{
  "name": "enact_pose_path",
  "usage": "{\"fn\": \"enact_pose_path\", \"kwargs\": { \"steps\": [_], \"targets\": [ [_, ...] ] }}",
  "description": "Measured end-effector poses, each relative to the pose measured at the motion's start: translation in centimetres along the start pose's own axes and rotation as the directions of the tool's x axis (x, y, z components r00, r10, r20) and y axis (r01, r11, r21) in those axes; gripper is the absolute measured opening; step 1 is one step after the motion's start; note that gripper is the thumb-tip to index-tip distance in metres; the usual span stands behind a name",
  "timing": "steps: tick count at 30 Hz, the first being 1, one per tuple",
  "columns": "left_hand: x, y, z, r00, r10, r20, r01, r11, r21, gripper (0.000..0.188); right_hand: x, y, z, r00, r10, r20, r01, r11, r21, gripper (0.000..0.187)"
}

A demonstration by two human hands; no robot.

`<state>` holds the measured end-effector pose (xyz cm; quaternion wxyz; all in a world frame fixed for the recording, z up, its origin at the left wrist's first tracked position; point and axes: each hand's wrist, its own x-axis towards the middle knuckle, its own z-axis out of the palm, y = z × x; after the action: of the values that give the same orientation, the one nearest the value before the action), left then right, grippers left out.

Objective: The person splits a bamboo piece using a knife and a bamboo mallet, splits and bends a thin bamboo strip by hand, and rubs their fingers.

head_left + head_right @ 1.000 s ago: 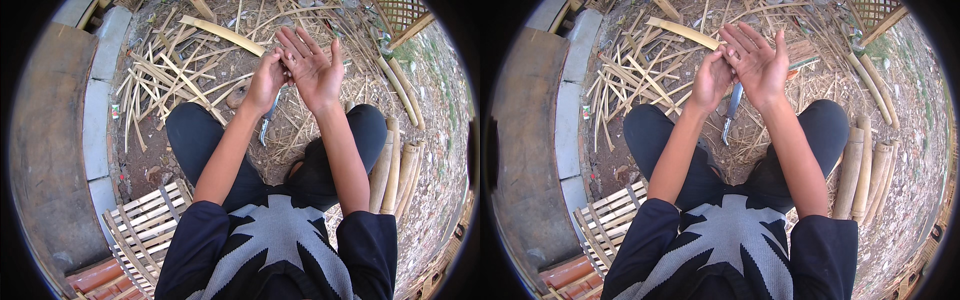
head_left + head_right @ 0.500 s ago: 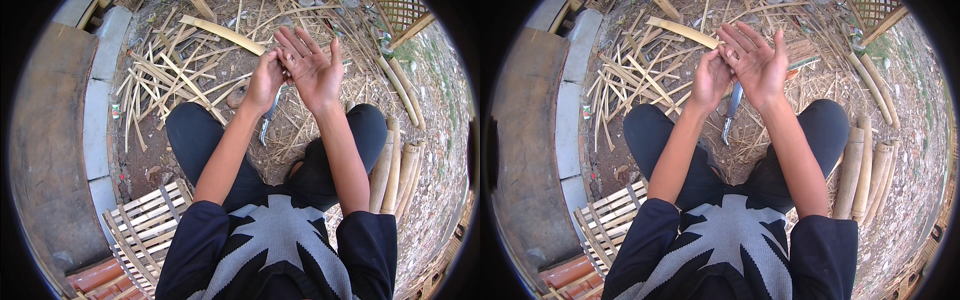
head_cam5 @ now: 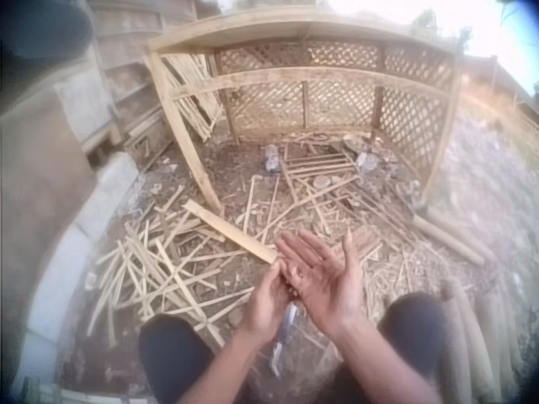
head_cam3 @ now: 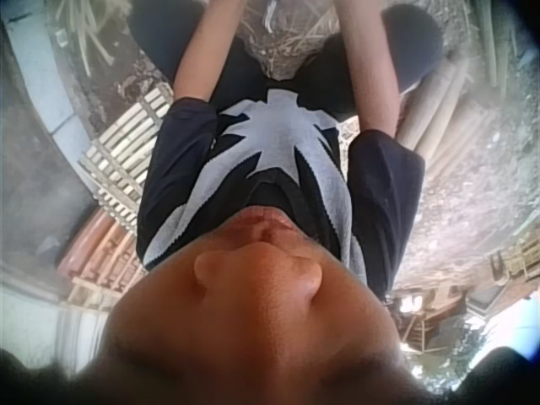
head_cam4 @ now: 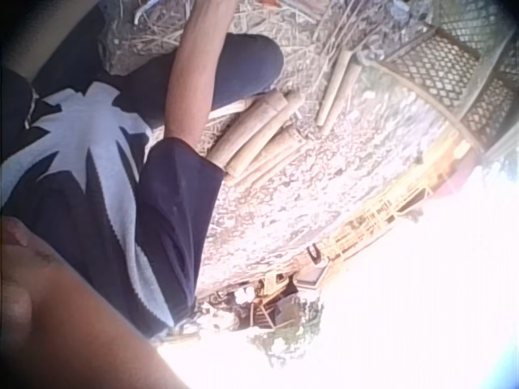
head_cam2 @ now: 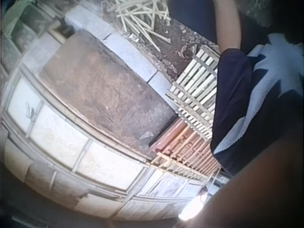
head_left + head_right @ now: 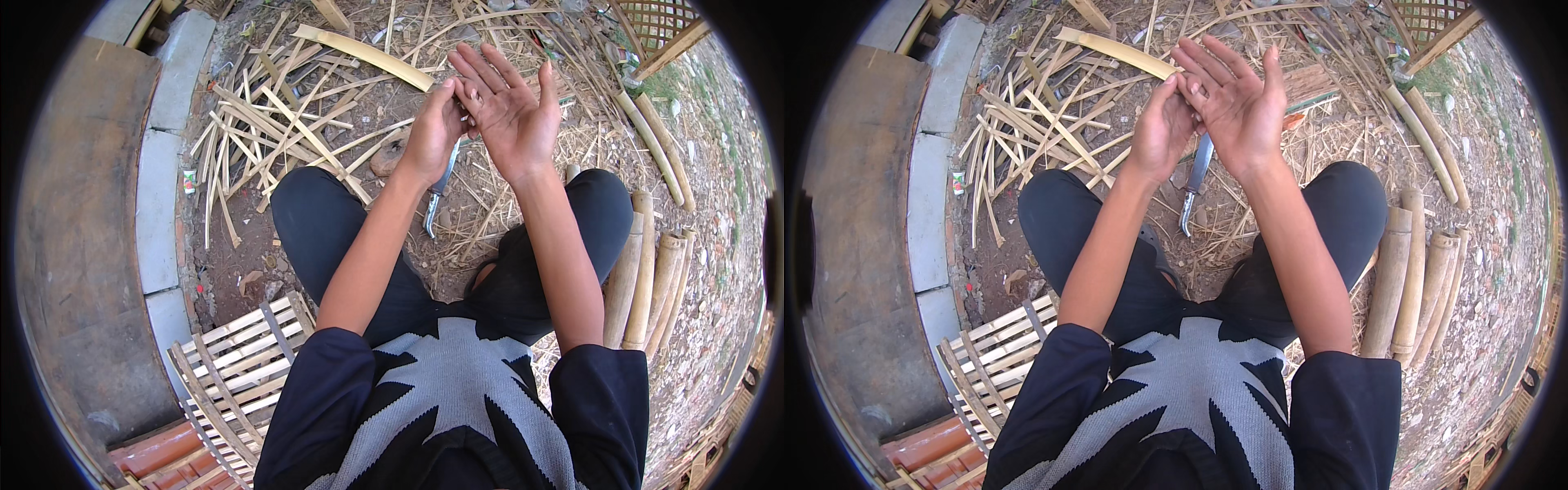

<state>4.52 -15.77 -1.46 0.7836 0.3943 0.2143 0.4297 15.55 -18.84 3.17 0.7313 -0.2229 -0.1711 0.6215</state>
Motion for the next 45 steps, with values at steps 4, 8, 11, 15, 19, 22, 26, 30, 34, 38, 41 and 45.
{"fn": "enact_pose_path", "kwargs": {
  "steps": [4, 8, 11, 15, 19, 22, 26, 30, 34, 38, 41, 45],
  "targets": [
    [0.07, -0.04, -0.38, 1.0, 0.005, 0.024, -0.005, 1.0, -0.028, 0.029, -0.03, 0.02, 0.16, 1.0, 0.003, 0.002, -0.003, 1.0, 0.0, 0.082],
    [0.0, 0.07, -0.29, 1.0, 0.004, 0.031, -0.004, 1.0, -0.002, 0.03, -0.03, -0.08, 0.08, 1.0, 0.002, 0.001, -0.002, 1.0, 0.001, 0.082],
    [-0.05, 0.15, -0.35, 0.999, 0.001, 0.048, -0.002, 1.0, 0.016, 0.031, -0.08, -0.08, 0.17, 1.0, -0.004, -0.001, 0.004, 1.0, 0.0, 0.081],
    [-0.1, 0.19, -0.24, 0.999, 0.003, 0.046, -0.004, 1.0, 0.022, 0.03, -0.03, -0.04, 0.15, 1.0, -0.007, -0.003, 0.007, 1.0, 0.006, 0.081],
    [-0.18, 0.33, -0.22, 0.998, -0.007, 0.062, 0.008, 1.0, -0.012, 0.03, -0.04, -0.08, 0.14, 1.0, -0.007, -0.003, 0.007, 1.0, 0.005, 0.081],
    [-0.24, 0.35, 0.05, 1.0, 0.004, 0.014, -0.004, 1.0, 0.018, 0.032, -0.1, -0.06, 0.2, 1.0, -0.011, 0.0, 0.011, 1.0, 0.002, 0.08],
    [-0.18, 0.34, -0.11, 0.999, 0.019, 0.036, -0.02, 0.999, 0.034, 0.031, -0.11, -0.1, 0.07, 1.0, 0.001, 0.017, 0.0, 1.0, -0.014, 0.08],
    [-0.08, 0.22, -0.26, 0.999, 0.019, 0.026, -0.02, 0.999, 0.032, 0.029, -0.07, -0.08, 0.0, 0.999, 0.009, 0.053, -0.006, 0.998, -0.057, 0.079],
    [0.0, 0.18, -0.34, 0.999, 0.013, 0.041, -0.014, 0.999, 0.034, 0.03, -0.12, -0.1, 0.0, 0.999, 0.012, 0.051, -0.009, 0.998, -0.062, 0.08],
    [-0.11, 0.24, -0.12, 0.999, 0.024, 0.027, -0.024, 1.0, 0.015, 0.03, -0.1, -0.13, -0.08, 0.999, 0.009, 0.05, -0.006, 0.998, -0.069, 0.08],
    [-0.07, 0.32, -0.14, 0.999, 0.014, 0.029, -0.015, 0.999, 0.028, 0.03, -0.09, -0.06, -0.13, 0.999, 0.005, 0.053, -0.001, 0.997, -0.077, 0.08],
    [0.02, 0.09, -0.38, 0.999, 0.02, 0.03, -0.02, 1.0, -0.005, 0.03, -0.11, 0.03, -0.02, 0.999, 0.005, 0.045, -0.001, 0.997, -0.078, 0.08]
  ]
}}
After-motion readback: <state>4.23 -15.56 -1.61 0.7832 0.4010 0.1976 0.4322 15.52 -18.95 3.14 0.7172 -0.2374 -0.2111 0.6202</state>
